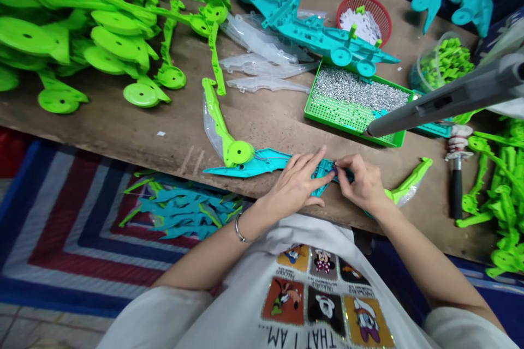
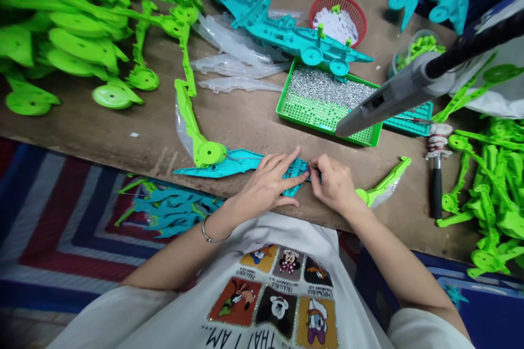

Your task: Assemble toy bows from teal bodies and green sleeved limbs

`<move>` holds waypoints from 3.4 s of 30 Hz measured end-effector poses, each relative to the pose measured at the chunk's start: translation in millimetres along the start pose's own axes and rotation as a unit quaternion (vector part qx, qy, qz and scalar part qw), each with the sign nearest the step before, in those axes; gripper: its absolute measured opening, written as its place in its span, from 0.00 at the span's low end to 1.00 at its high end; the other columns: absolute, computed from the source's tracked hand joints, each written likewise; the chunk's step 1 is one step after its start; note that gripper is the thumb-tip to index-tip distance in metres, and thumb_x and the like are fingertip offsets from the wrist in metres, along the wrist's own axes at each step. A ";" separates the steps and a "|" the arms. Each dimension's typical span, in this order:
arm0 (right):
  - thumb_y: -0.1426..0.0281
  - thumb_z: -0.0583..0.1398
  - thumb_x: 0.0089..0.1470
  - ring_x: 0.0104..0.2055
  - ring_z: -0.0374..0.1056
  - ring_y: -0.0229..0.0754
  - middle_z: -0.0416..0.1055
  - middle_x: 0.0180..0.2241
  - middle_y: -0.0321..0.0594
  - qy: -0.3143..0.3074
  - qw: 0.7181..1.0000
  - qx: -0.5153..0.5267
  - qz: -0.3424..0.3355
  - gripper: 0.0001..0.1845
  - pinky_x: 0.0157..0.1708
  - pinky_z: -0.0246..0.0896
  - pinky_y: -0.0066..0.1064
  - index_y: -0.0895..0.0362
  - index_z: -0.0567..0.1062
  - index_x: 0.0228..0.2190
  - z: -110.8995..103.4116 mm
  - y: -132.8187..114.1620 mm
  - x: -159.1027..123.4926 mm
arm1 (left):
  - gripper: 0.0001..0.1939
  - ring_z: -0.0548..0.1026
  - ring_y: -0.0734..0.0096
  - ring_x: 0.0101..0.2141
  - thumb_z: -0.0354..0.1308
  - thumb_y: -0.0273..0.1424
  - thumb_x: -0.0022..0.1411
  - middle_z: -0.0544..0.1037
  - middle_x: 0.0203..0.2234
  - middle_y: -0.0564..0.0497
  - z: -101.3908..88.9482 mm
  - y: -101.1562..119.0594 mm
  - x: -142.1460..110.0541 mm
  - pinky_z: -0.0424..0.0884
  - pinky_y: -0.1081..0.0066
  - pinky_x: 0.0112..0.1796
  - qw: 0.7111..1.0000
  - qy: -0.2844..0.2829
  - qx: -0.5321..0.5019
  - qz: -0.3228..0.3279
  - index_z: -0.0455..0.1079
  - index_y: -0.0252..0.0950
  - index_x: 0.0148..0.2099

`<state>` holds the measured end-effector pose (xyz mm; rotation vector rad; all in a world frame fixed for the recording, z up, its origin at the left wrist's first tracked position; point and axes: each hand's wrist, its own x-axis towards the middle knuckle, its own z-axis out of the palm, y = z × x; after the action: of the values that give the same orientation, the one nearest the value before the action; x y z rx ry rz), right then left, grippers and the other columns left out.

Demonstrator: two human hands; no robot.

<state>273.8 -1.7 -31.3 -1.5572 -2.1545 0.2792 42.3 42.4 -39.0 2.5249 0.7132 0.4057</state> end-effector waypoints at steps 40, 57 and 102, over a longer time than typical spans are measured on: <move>0.64 0.65 0.56 0.32 0.75 0.41 0.80 0.32 0.39 -0.118 0.933 0.249 0.232 0.07 0.33 0.68 0.32 0.56 0.79 0.34 -21.4 18.0 41.9 | 0.44 0.64 0.42 0.63 0.77 0.40 0.46 0.52 0.72 0.32 -2.4 2.3 1.5 0.61 0.44 0.60 1.000 -0.017 -0.001 -0.018 0.69 0.43 0.65; 0.55 0.69 0.51 0.32 0.73 0.40 0.79 0.32 0.40 -0.184 0.875 0.376 0.242 0.19 0.35 0.69 0.33 0.58 0.80 0.35 -16.7 23.8 42.4 | 0.41 0.62 0.41 0.65 0.76 0.41 0.49 0.49 0.73 0.34 0.8 -1.9 0.8 0.62 0.42 0.60 1.000 -0.015 -0.004 -0.004 0.70 0.44 0.64; 0.71 0.60 0.60 0.41 0.68 0.49 0.78 0.32 0.38 -0.005 0.984 -0.109 0.142 0.06 0.52 0.52 0.47 0.53 0.78 0.37 -41.3 8.4 -55.3 | 0.28 0.48 0.40 0.73 0.62 0.37 0.68 0.46 0.75 0.41 24.4 26.4 -2.1 0.46 0.34 0.65 0.986 0.096 0.031 -0.131 0.65 0.50 0.68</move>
<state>314.5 -55.0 -12.6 -1.9958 -2.0220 0.1451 61.2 12.6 -46.0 2.4267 1.1317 0.5456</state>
